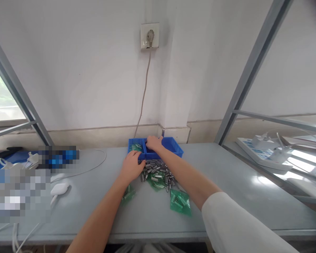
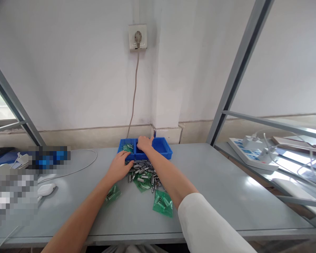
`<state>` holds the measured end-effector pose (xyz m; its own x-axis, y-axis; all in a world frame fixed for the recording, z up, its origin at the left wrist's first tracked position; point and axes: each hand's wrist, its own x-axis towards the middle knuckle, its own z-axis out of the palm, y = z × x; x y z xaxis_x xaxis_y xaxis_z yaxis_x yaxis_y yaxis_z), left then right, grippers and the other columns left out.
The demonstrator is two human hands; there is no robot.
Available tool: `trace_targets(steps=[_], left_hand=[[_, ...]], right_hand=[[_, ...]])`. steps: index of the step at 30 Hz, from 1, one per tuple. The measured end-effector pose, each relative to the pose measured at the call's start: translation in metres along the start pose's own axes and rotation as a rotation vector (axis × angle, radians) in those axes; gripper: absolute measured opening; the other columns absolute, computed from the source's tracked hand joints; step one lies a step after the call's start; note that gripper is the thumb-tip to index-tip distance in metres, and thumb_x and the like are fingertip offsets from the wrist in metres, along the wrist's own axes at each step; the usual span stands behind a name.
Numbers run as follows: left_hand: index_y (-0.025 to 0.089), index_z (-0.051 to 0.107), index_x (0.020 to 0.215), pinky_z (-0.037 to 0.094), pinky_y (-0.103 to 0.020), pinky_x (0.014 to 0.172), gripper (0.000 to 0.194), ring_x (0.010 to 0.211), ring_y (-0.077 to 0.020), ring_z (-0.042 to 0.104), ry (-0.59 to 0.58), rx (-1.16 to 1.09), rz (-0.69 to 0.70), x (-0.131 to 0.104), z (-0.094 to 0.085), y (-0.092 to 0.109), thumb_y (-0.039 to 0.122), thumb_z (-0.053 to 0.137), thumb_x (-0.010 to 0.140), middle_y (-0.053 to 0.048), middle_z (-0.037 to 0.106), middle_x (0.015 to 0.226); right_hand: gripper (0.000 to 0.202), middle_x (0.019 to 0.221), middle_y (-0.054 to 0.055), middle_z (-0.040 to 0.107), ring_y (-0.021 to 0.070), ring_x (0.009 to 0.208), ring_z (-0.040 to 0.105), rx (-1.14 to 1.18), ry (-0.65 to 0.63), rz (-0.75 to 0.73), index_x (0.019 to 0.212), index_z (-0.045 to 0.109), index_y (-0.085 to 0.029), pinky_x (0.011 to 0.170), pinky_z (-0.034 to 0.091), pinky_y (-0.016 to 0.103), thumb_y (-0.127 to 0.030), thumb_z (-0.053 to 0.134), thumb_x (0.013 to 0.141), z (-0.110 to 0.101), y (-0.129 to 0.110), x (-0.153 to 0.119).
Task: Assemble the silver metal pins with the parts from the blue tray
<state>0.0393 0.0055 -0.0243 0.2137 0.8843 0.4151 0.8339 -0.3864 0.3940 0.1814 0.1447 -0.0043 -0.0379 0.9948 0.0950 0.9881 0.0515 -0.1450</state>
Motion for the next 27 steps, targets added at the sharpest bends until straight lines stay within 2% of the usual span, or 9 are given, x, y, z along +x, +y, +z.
trace_targets(steps=[8,12,16,19,22,24,25,27], left_hand=[[0.018,0.059,0.123,0.041,-0.041,0.100,0.043,0.119,-0.0290,0.050,0.006,-0.006,0.007,0.000,0.000,0.000,0.035,0.052,0.085,-0.012,0.057,0.125],[0.017,0.058,0.124,0.041,-0.041,0.100,0.043,0.120,-0.0291,0.049,-0.004,-0.004,0.003,0.000,-0.002,0.000,0.036,0.051,0.086,-0.012,0.057,0.126],[0.017,0.059,0.123,0.041,-0.041,0.100,0.042,0.120,-0.0287,0.049,-0.016,-0.003,-0.007,0.000,-0.003,0.003,0.035,0.051,0.086,-0.012,0.058,0.125],[0.018,0.061,0.119,0.040,-0.041,0.101,0.036,0.121,-0.0278,0.049,0.051,-0.025,-0.002,0.001,-0.007,0.005,0.031,0.050,0.087,-0.011,0.057,0.125],[0.020,0.064,0.112,0.039,-0.042,0.102,0.030,0.119,-0.0268,0.050,0.242,-0.070,-0.049,0.003,-0.016,0.004,0.028,0.045,0.089,-0.010,0.059,0.122],[0.020,0.065,0.106,0.040,-0.042,0.100,0.030,0.112,-0.0256,0.053,0.375,-0.118,-0.090,0.006,-0.024,-0.001,0.028,0.041,0.091,-0.010,0.062,0.113],[0.019,0.065,0.104,0.041,-0.041,0.099,0.031,0.109,-0.0252,0.055,0.422,-0.141,-0.106,0.007,-0.028,-0.005,0.029,0.039,0.091,-0.010,0.064,0.109],[0.018,0.065,0.099,0.042,-0.040,0.097,0.031,0.104,-0.0249,0.057,0.494,-0.191,-0.173,0.008,-0.033,-0.016,0.032,0.039,0.091,-0.010,0.066,0.104]], right_hand=[[0.028,0.105,0.018,0.067,0.0301,0.104,0.060,0.004,-0.002,0.007,0.104,0.067,-0.015,0.099,0.020,0.057,-0.015,0.047,0.084,-0.002,-0.002,-0.003],[0.027,0.101,0.017,0.068,0.0295,0.100,0.061,0.016,-0.012,0.003,0.101,0.068,-0.014,0.098,0.023,0.054,-0.013,0.051,0.081,-0.006,-0.001,-0.005],[0.023,0.097,0.016,0.068,0.0290,0.094,0.062,0.039,0.011,-0.012,0.095,0.070,-0.014,0.096,0.026,0.050,-0.013,0.054,0.078,-0.023,0.001,-0.008],[0.027,0.100,0.013,0.069,0.0275,0.099,0.060,0.063,0.095,-0.050,0.100,0.069,-0.017,0.096,0.023,0.048,-0.018,0.047,0.085,-0.045,0.001,-0.019],[0.033,0.104,0.011,0.068,0.0244,0.103,0.055,0.083,0.203,-0.141,0.107,0.066,-0.020,0.098,0.019,0.043,-0.025,0.038,0.093,-0.064,-0.003,-0.052],[0.033,0.096,0.012,0.069,0.0240,0.097,0.055,0.123,0.286,-0.314,0.101,0.068,-0.017,0.095,0.020,0.041,-0.027,0.038,0.093,-0.069,-0.008,-0.088],[0.032,0.094,0.012,0.069,0.0237,0.095,0.054,0.129,0.283,-0.413,0.098,0.068,-0.017,0.093,0.021,0.041,-0.027,0.038,0.093,-0.068,-0.011,-0.108],[0.028,0.097,0.010,0.069,0.0235,0.094,0.052,0.137,0.215,-0.693,0.103,0.066,-0.020,0.087,0.025,0.040,-0.029,0.043,0.091,-0.061,-0.017,-0.151]])
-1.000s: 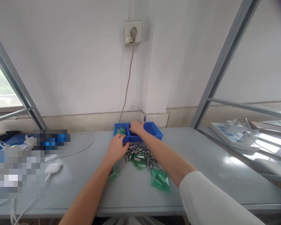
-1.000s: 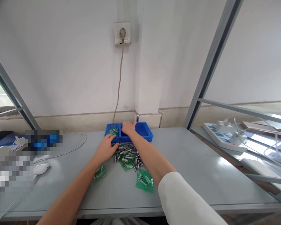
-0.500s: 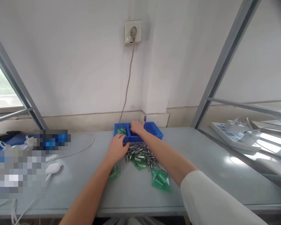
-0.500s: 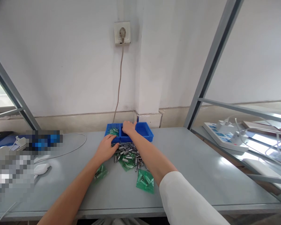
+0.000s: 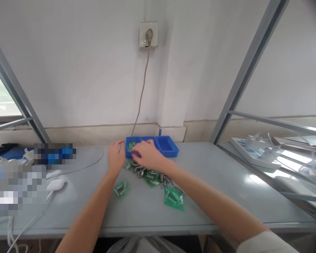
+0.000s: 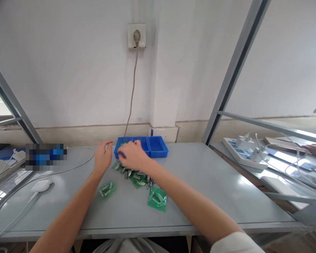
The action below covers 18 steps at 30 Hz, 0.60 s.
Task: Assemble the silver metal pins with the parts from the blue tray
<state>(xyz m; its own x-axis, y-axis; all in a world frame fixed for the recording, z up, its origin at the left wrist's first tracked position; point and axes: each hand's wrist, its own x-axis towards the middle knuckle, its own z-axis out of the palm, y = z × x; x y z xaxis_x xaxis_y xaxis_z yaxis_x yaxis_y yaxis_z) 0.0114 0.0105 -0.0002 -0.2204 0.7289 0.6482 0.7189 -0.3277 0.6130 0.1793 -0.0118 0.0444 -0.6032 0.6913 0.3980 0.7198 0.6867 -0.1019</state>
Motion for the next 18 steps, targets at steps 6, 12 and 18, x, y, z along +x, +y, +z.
trace_targets(steps=[6,12,18], left_hand=[[0.018,0.063,0.101,0.046,-0.039,0.089,0.033,0.099,-0.0260,0.062,-0.109,-0.093,-0.288,0.008,-0.002,-0.022,0.042,0.044,0.088,-0.011,0.068,0.106],[0.018,0.062,0.101,0.046,-0.039,0.088,0.037,0.101,-0.0265,0.063,-0.267,-0.137,-0.392,0.007,0.005,-0.022,0.048,0.044,0.088,-0.012,0.069,0.107],[0.017,0.064,0.098,0.047,-0.035,0.084,0.041,0.096,-0.0230,0.062,-0.150,-0.234,-0.262,0.004,0.003,-0.008,0.051,0.043,0.088,-0.010,0.068,0.105]], right_hand=[[0.029,0.107,0.010,0.067,0.0266,0.110,0.044,0.021,-0.147,-0.451,0.114,0.058,-0.020,0.093,0.024,0.046,-0.036,0.053,0.091,0.032,-0.053,-0.055],[0.020,0.086,0.007,0.069,0.0215,0.098,0.051,0.039,-0.122,-0.495,0.091,0.063,-0.019,0.099,0.019,0.049,-0.027,0.045,0.095,0.045,-0.048,-0.053],[0.025,0.080,0.002,0.068,0.0150,0.078,0.055,0.406,-0.019,-0.257,0.084,0.065,-0.020,0.087,0.034,0.036,-0.023,0.042,0.093,0.021,-0.040,-0.049]])
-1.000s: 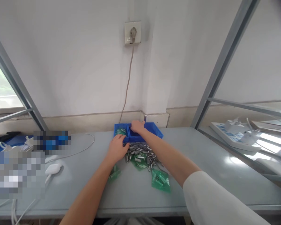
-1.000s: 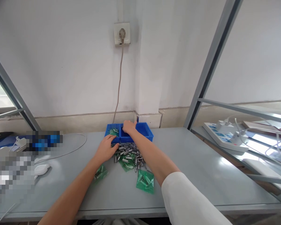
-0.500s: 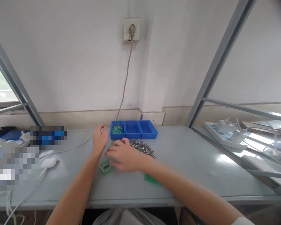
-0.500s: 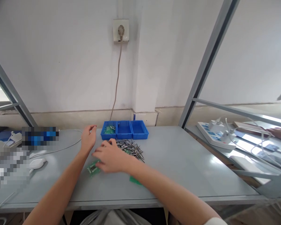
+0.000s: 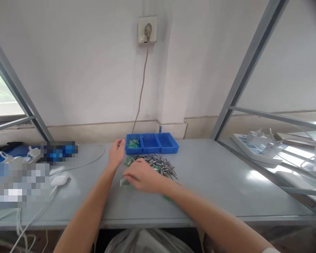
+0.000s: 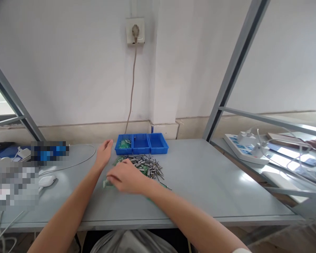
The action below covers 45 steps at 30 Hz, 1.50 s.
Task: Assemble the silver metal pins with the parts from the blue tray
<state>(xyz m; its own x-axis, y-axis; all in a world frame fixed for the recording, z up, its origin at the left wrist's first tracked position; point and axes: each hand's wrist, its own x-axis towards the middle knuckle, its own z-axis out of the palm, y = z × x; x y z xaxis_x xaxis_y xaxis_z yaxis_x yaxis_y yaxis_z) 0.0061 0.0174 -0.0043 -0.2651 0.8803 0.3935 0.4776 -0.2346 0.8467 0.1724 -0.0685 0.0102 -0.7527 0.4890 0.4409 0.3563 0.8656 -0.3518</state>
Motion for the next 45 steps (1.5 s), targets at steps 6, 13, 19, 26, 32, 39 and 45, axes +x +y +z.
trace_targets(steps=[6,13,19,26,32,39,45], left_hand=[[0.015,0.066,0.086,0.044,-0.026,0.057,0.058,0.070,-0.0162,0.060,-0.269,-0.245,0.072,-0.013,-0.001,0.020,0.061,0.030,0.089,-0.008,0.067,0.085],[0.017,0.063,0.079,0.041,-0.024,0.058,0.030,0.062,-0.0133,0.052,-0.520,-0.100,0.177,-0.030,0.010,0.030,0.047,0.060,0.079,0.001,0.058,0.066],[0.017,0.059,0.077,0.041,-0.024,0.057,0.024,0.060,-0.0122,0.051,-0.474,-0.265,0.096,-0.029,0.013,0.029,0.041,0.061,0.077,0.002,0.055,0.063],[0.017,0.060,0.083,0.042,-0.025,0.060,0.027,0.061,-0.0129,0.053,-0.493,-0.309,0.053,-0.023,0.011,0.025,0.044,0.062,0.077,0.002,0.056,0.062],[0.016,0.061,0.079,0.039,-0.024,0.059,0.031,0.062,-0.0117,0.050,-0.547,-0.282,0.107,-0.026,0.011,0.024,0.047,0.064,0.077,0.002,0.056,0.066],[0.016,0.056,0.075,0.036,-0.023,0.056,0.031,0.060,-0.0110,0.047,-0.507,-0.302,0.055,-0.022,0.011,0.022,0.047,0.062,0.077,0.002,0.053,0.063],[0.016,0.054,0.073,0.034,-0.023,0.055,0.033,0.058,-0.0100,0.044,-0.545,-0.232,0.075,-0.022,0.011,0.021,0.048,0.062,0.077,0.003,0.050,0.063]], right_hand=[[0.033,0.074,0.001,0.061,0.0137,0.061,0.051,0.528,0.356,0.495,0.087,0.065,-0.020,0.058,0.041,0.027,-0.048,0.048,0.088,-0.030,0.037,0.000],[0.039,0.082,0.003,0.062,0.0127,0.062,0.051,0.659,0.508,0.614,0.088,0.067,-0.017,0.059,0.045,0.027,-0.054,0.056,0.079,-0.031,0.067,-0.003],[0.043,0.080,0.002,0.062,0.0125,0.065,0.053,0.778,0.434,0.580,0.101,0.065,-0.016,0.064,0.046,0.027,-0.050,0.066,0.074,-0.029,0.063,-0.004],[0.038,0.061,-0.003,0.052,0.0122,0.059,0.047,0.720,0.373,0.556,0.077,0.059,-0.015,0.058,0.038,0.026,-0.053,0.064,0.074,-0.024,0.066,-0.003],[0.037,0.062,-0.003,0.050,0.0122,0.061,0.045,0.625,0.325,0.531,0.073,0.058,-0.016,0.058,0.035,0.026,-0.052,0.063,0.074,-0.025,0.063,-0.006],[0.039,0.070,-0.001,0.057,0.0125,0.063,0.050,0.747,0.332,0.560,0.085,0.063,-0.016,0.063,0.041,0.028,-0.054,0.063,0.075,-0.030,0.062,-0.004],[0.038,0.069,-0.001,0.056,0.0126,0.063,0.050,0.665,0.315,0.572,0.084,0.063,-0.015,0.063,0.040,0.027,-0.053,0.060,0.077,-0.028,0.068,-0.006]])
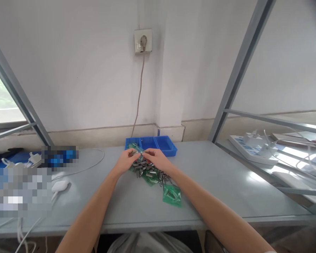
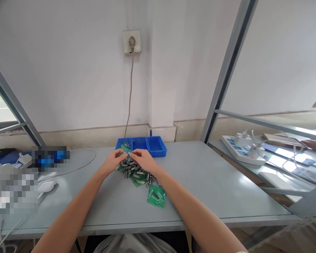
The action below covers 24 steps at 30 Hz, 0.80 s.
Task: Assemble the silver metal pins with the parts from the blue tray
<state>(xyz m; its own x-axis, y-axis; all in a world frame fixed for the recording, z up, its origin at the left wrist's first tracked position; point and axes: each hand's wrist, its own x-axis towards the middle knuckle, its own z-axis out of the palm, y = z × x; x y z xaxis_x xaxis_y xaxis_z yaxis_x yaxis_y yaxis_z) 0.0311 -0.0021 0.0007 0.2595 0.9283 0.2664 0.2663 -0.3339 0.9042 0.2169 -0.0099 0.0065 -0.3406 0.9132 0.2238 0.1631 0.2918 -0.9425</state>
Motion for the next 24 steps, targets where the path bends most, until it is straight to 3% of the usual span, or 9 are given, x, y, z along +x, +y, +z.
trace_targets(steps=[6,11,14,16,20,22,24], left_hand=[[0.015,0.055,0.073,0.031,-0.022,0.052,0.035,0.056,-0.0093,0.040,-0.022,0.086,0.006,-0.005,-0.001,0.007,0.050,0.059,0.078,0.003,0.048,0.062],[0.017,0.049,0.063,0.021,-0.022,0.046,0.040,0.049,-0.0073,0.030,-0.149,0.111,-0.032,-0.008,-0.004,0.008,0.051,0.062,0.076,0.006,0.034,0.055],[0.017,0.054,0.064,0.024,-0.022,0.046,0.037,0.050,-0.0081,0.034,-0.133,0.100,-0.002,-0.005,-0.006,0.006,0.051,0.064,0.075,0.005,0.040,0.055],[0.016,0.061,0.071,0.032,-0.023,0.050,0.035,0.055,-0.0101,0.042,0.006,0.032,0.055,-0.002,-0.009,0.004,0.051,0.061,0.076,0.001,0.051,0.061],[0.015,0.064,0.076,0.038,-0.024,0.054,0.038,0.060,-0.0125,0.050,0.462,-0.103,0.098,0.006,-0.022,0.000,0.052,0.054,0.080,-0.003,0.059,0.069],[0.016,0.063,0.073,0.039,-0.024,0.055,0.036,0.059,-0.0120,0.050,0.620,-0.134,0.074,0.008,-0.028,-0.003,0.050,0.054,0.080,-0.002,0.057,0.067],[0.016,0.062,0.071,0.040,-0.023,0.055,0.033,0.058,-0.0117,0.050,0.693,-0.148,0.041,0.009,-0.033,-0.006,0.047,0.054,0.079,-0.002,0.056,0.066]], right_hand=[[0.033,0.067,-0.001,0.055,0.0130,0.063,0.051,-0.008,-0.004,-0.014,0.085,0.063,-0.016,0.062,0.040,0.027,-0.048,0.061,0.077,0.004,0.001,-0.002],[0.029,0.070,-0.002,0.055,0.0115,0.059,0.049,0.029,-0.031,0.022,0.089,0.064,-0.017,0.059,0.039,0.026,-0.043,0.061,0.077,0.003,0.000,0.001],[0.026,0.065,-0.003,0.051,0.0104,0.057,0.045,0.059,-0.077,0.059,0.080,0.064,-0.017,0.057,0.037,0.025,-0.043,0.063,0.076,-0.002,0.001,0.001],[0.025,0.061,-0.005,0.046,0.0093,0.054,0.041,0.120,-0.084,0.098,0.075,0.062,-0.017,0.054,0.035,0.024,-0.041,0.066,0.073,-0.005,0.000,0.001],[0.026,0.053,-0.006,0.039,0.0076,0.049,0.033,0.238,-0.122,0.143,0.066,0.058,-0.017,0.049,0.029,0.023,-0.039,0.070,0.071,-0.004,-0.004,0.002],[0.026,0.059,-0.003,0.051,0.0081,0.050,0.039,0.321,-0.050,0.155,0.074,0.061,-0.017,0.049,0.032,0.023,-0.042,0.069,0.073,-0.002,-0.007,0.004],[0.031,0.075,0.003,0.064,0.0085,0.051,0.045,0.361,0.023,0.202,0.090,0.065,-0.017,0.049,0.035,0.023,-0.045,0.067,0.076,0.001,-0.008,0.006]])
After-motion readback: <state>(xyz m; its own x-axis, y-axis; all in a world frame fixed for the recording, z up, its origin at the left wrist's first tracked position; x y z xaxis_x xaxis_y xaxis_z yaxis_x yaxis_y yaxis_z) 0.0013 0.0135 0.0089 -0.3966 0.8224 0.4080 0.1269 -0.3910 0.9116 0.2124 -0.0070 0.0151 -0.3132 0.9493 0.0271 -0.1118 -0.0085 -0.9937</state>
